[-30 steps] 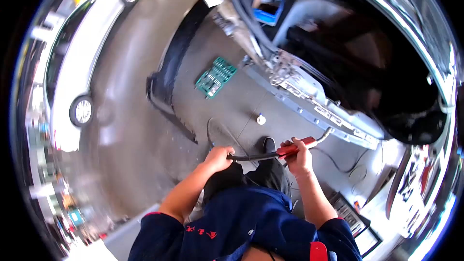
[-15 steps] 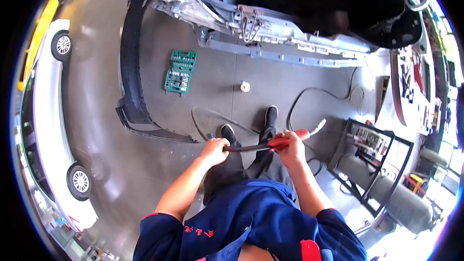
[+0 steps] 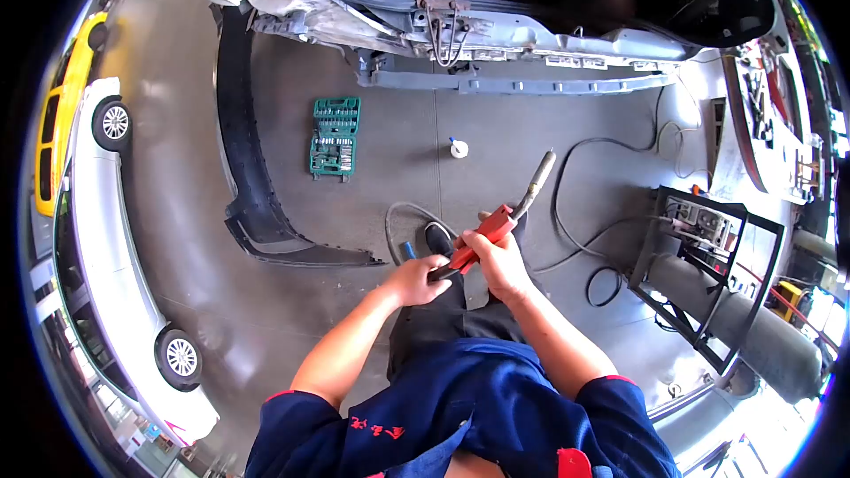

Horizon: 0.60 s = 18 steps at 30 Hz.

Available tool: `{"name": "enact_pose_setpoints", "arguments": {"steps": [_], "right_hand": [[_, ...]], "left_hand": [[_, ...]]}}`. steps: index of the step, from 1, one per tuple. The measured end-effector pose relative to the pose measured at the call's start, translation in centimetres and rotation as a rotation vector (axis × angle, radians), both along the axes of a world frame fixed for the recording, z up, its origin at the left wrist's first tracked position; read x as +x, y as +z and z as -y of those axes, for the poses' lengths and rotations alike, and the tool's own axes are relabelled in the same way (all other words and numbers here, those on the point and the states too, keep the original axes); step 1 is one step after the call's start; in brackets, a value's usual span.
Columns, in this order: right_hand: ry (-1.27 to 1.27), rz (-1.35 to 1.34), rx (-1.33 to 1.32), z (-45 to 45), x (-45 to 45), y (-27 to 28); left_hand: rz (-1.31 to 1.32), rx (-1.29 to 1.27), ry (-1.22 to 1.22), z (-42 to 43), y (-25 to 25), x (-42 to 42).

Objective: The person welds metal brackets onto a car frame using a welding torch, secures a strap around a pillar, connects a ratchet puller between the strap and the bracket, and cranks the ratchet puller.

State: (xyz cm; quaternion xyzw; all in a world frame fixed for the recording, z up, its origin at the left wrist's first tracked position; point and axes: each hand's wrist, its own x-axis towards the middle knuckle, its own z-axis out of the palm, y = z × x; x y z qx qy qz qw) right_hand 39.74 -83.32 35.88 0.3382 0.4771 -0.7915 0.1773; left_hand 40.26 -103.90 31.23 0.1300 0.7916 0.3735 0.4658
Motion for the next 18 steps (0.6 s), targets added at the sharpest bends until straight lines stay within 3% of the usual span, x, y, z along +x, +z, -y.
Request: {"name": "enact_pose_setpoints", "arguments": {"steps": [1,5,7,8,9,11,12,13,15,16,18], "right_hand": [[-0.003,0.011,-0.015,-0.5,-0.7,0.3],[0.332,-0.122,0.121,-3.5,-4.2,-0.8],[0.416,-0.277,0.004,-4.6,-6.5,-1.8],[0.552,-0.362,-0.074,-5.9,-8.1,-2.6],[0.625,-0.414,-0.136,-6.5,-10.2,-2.8],[0.868,-0.530,-0.024,-7.9,-13.7,-4.6],[0.860,-0.543,0.029,-8.2,-15.3,-5.0],[0.842,-0.607,0.124,-8.2,-16.6,-6.7],[0.721,-0.402,0.314,-8.7,-19.4,-9.8],[0.577,-0.297,0.283,-8.7,-20.7,-10.3],[0.366,-0.183,0.244,-8.1,-22.9,-11.2]], "left_hand": [[-0.006,0.118,0.072,-1.1,-0.2,-0.4],[0.057,0.065,0.063,-5.6,-0.2,-3.4],[-0.101,0.216,0.368,-7.3,-1.2,-5.2],[-0.224,0.130,0.365,-7.5,-1.7,-5.9],[-0.212,0.112,0.346,-7.6,-1.6,-6.6],[-0.099,0.274,0.684,-8.4,-1.3,-8.3],[0.145,0.249,0.804,-6.6,-3.6,-7.9],[0.226,0.303,0.886,-6.9,-2.4,-9.0],[0.280,0.385,0.988,-6.0,-3.2,-9.3],[0.282,0.383,0.997,-6.3,-3.2,-9.5],[0.221,0.657,1.199,-7.0,-3.4,-9.8]]}}
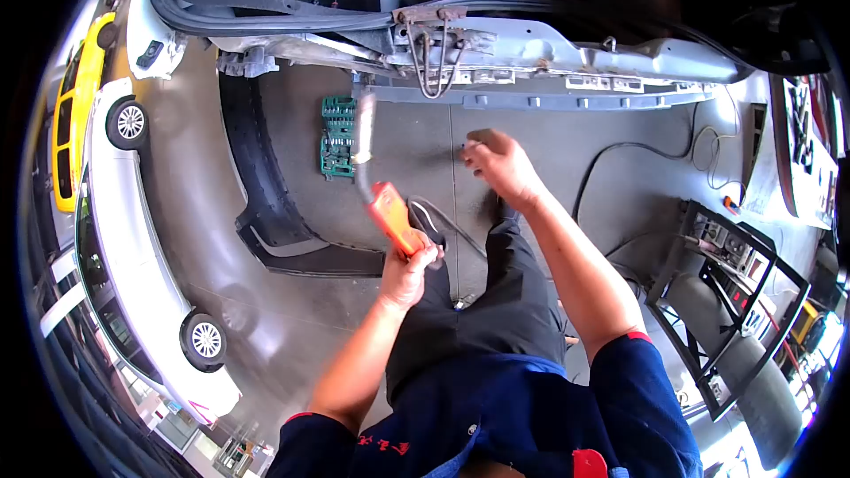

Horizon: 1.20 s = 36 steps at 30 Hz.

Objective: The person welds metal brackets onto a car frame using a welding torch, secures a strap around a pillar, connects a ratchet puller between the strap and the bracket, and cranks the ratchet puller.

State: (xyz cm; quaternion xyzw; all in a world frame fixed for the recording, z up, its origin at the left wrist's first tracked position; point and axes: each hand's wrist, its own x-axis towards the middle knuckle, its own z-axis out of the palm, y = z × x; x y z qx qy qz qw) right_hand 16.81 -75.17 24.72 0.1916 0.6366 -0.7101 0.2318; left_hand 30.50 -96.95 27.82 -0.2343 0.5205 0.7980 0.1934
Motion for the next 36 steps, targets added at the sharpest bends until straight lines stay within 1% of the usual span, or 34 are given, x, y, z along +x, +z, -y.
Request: {"name": "enact_pose_setpoints", "arguments": {"steps": [1,3,4,6,7,9,11,12,13,15,17,21,24,25,26,27,29,31,32,33,35,36], "right_hand": [[-0.059,0.072,-0.046,0.5,-1.1,-0.3],[-0.123,0.129,-0.180,1.6,-2.9,-0.8],[-0.125,0.132,-0.174,2.2,-3.6,-1.3],[-0.226,0.123,-0.237,3.6,-4.9,-1.9],[-0.237,0.122,-0.224,4.1,-5.7,-1.9],[-0.305,0.085,-0.172,5.1,-6.2,-1.4],[-0.349,0.057,-0.121,6.2,-6.7,-1.4],[-0.425,0.004,0.046,6.9,-6.7,-1.5],[-0.500,-0.052,0.213,7.6,-6.7,-1.7],[-0.564,-0.224,0.590,8.6,-6.6,-2.4],[-0.553,-0.343,0.635,8.9,-6.2,-3.7],[-0.636,-0.346,0.564,9.8,-7.3,-4.3],[-0.580,-0.311,0.701,9.1,-8.4,-3.4],[-0.578,-0.310,0.705,9.0,-8.5,-3.1],[-0.519,-0.299,0.790,8.8,-8.8,-2.8],[-0.459,-0.284,0.872,8.6,-9.1,-2.5],[-0.423,-0.286,0.912,8.4,-9.6,-1.7],[-0.296,-0.298,1.066,8.1,-10.0,-1.3],[-0.241,-0.273,1.097,7.9,-10.1,-1.4],[-0.243,-0.277,1.096,7.7,-10.3,-1.4],[-0.292,-0.313,0.869,7.4,-10.4,-1.9],[-0.380,-0.278,0.702,7.3,-10.4,-2.5]], "left_hand": [[-0.021,0.033,0.064,0.0,-0.4,0.1],[0.020,0.113,0.095,0.8,-1.9,0.1],[0.079,0.157,0.107,1.1,-2.7,0.0],[0.230,0.210,0.130,1.7,-3.6,-0.5],[0.289,0.237,0.132,2.1,-4.1,-0.8],[0.327,0.362,0.069,3.8,-5.2,-1.1],[0.321,0.376,0.071,5.1,-5.4,-1.1],[0.304,0.367,0.069,6.0,-5.2,-1.0],[0.295,0.285,0.061,6.8,-5.3,-0.7],[0.261,0.257,-0.002,9.4,-5.8,0.1],[0.310,0.239,-0.043,11.8,-4.9,-0.1],[0.264,0.231,-0.163,15.4,-5.0,-0.4],[0.298,0.199,-0.103,15.4,-4.8,-0.7],[0.243,0.211,-0.131,15.5,-5.1,-0.6],[0.183,0.223,-0.155,15.4,-5.5,-0.7],[0.181,0.225,-0.152,15.1,-5.6,-0.7],[0.257,0.205,-0.174,14.3,-5.6,-0.6],[0.352,0.218,-0.156,13.1,-5.6,-0.6],[0.354,0.214,-0.163,12.6,-5.4,-0.6],[0.352,0.210,-0.169,12.0,-5.4,-0.8],[0.314,0.176,-0.192,11.0,-5.5,-1.1],[0.284,0.139,-0.216,10.7,-5.3,-1.3]]}}
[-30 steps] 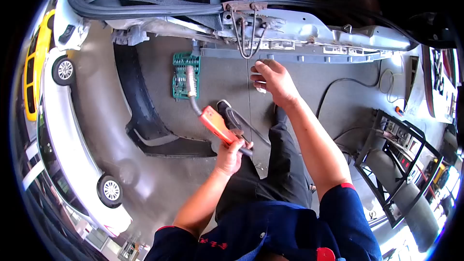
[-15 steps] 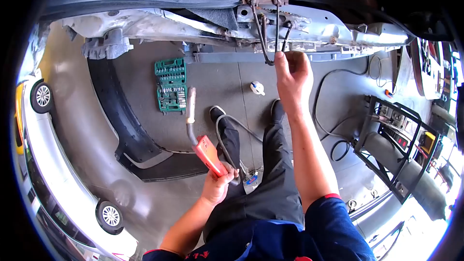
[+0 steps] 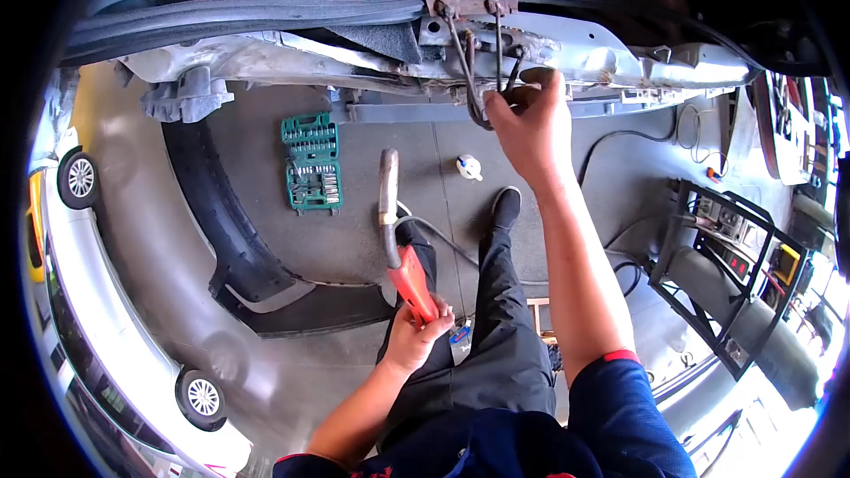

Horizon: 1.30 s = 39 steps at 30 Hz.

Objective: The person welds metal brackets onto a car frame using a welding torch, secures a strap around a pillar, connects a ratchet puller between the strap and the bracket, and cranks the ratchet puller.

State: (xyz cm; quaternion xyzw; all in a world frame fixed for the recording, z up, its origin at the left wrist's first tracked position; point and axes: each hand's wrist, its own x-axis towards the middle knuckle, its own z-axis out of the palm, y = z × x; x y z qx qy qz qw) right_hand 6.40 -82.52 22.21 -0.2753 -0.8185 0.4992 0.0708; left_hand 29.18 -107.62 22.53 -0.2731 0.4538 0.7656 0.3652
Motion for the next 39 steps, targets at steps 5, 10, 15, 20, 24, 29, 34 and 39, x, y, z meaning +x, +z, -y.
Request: {"name": "enact_pose_setpoints", "arguments": {"steps": [5,10,15,20,24,29,34,39], "right_hand": [[-0.123,-0.070,-0.677,-0.8,0.5,0.6],[-0.055,-0.048,-0.782,-2.2,2.2,-0.8],[0.043,-0.075,-0.812,-1.4,5.5,-1.1],[0.155,-0.265,-0.693,-1.6,6.9,-2.9],[0.245,-0.193,-0.762,-2.6,7.3,-2.4],[0.175,-0.188,-0.869,-2.3,6.8,-1.8],[0.073,-0.169,-0.975,-2.5,7.9,-2.0],[0.016,-0.093,-0.712,-3.2,7.8,-0.5]], "left_hand": [[-0.238,-0.016,-0.134,-1.5,1.5,-5.3],[-0.590,-0.122,-0.341,-5.3,1.7,-13.8],[-0.968,-0.282,-0.425,-9.4,0.6,-19.8],[-0.958,-0.331,-0.416,-11.1,0.3,-20.0],[-1.033,-0.371,-0.436,-11.2,-0.2,-20.6],[-1.068,-0.483,-0.483,-11.6,0.9,-20.7],[-1.080,-0.487,-0.374,-12.4,1.8,-20.3],[-0.888,-0.547,-0.378,-11.9,2.6,-19.8]]}}
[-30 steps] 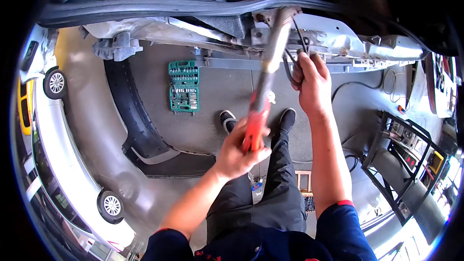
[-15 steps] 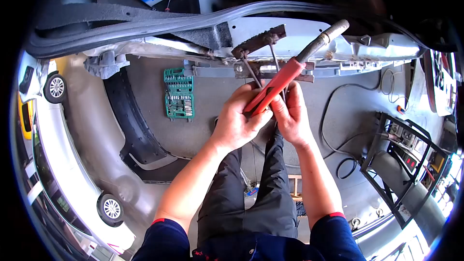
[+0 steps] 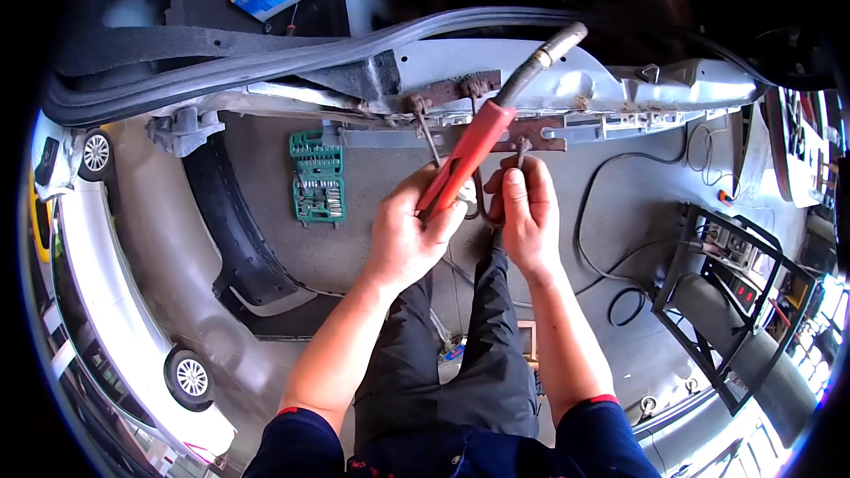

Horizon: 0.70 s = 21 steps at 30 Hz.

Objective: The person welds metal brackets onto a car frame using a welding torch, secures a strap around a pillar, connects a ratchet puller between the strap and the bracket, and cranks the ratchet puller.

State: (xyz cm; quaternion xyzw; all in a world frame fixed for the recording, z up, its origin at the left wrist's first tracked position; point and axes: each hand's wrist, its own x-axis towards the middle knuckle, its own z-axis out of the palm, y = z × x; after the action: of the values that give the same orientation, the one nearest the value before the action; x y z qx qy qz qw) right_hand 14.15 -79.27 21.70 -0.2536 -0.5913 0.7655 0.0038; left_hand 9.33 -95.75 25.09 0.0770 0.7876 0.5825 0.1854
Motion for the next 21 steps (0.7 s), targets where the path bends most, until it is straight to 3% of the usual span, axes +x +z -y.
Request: {"name": "enact_pose_setpoints", "arguments": {"steps": [5,10,13,16,21], "right_hand": [[-0.108,-0.004,0.082,-3.6,0.3,-0.1],[-0.104,0.019,0.050,-7.4,-0.7,0.7],[-0.011,0.079,0.084,-9.8,-1.3,2.3],[-0.196,0.120,0.005,-11.1,-2.4,4.0],[-0.057,0.116,-0.042,-10.8,-4.6,0.9]], "left_hand": [[0.267,0.157,0.055,2.5,-1.0,0.5],[0.126,0.254,0.078,3.1,-0.6,0.6],[0.181,0.155,0.096,3.9,0.0,0.8],[0.170,0.124,0.048,4.8,-0.1,1.3],[0.208,0.165,0.071,4.6,0.2,1.6]]}}
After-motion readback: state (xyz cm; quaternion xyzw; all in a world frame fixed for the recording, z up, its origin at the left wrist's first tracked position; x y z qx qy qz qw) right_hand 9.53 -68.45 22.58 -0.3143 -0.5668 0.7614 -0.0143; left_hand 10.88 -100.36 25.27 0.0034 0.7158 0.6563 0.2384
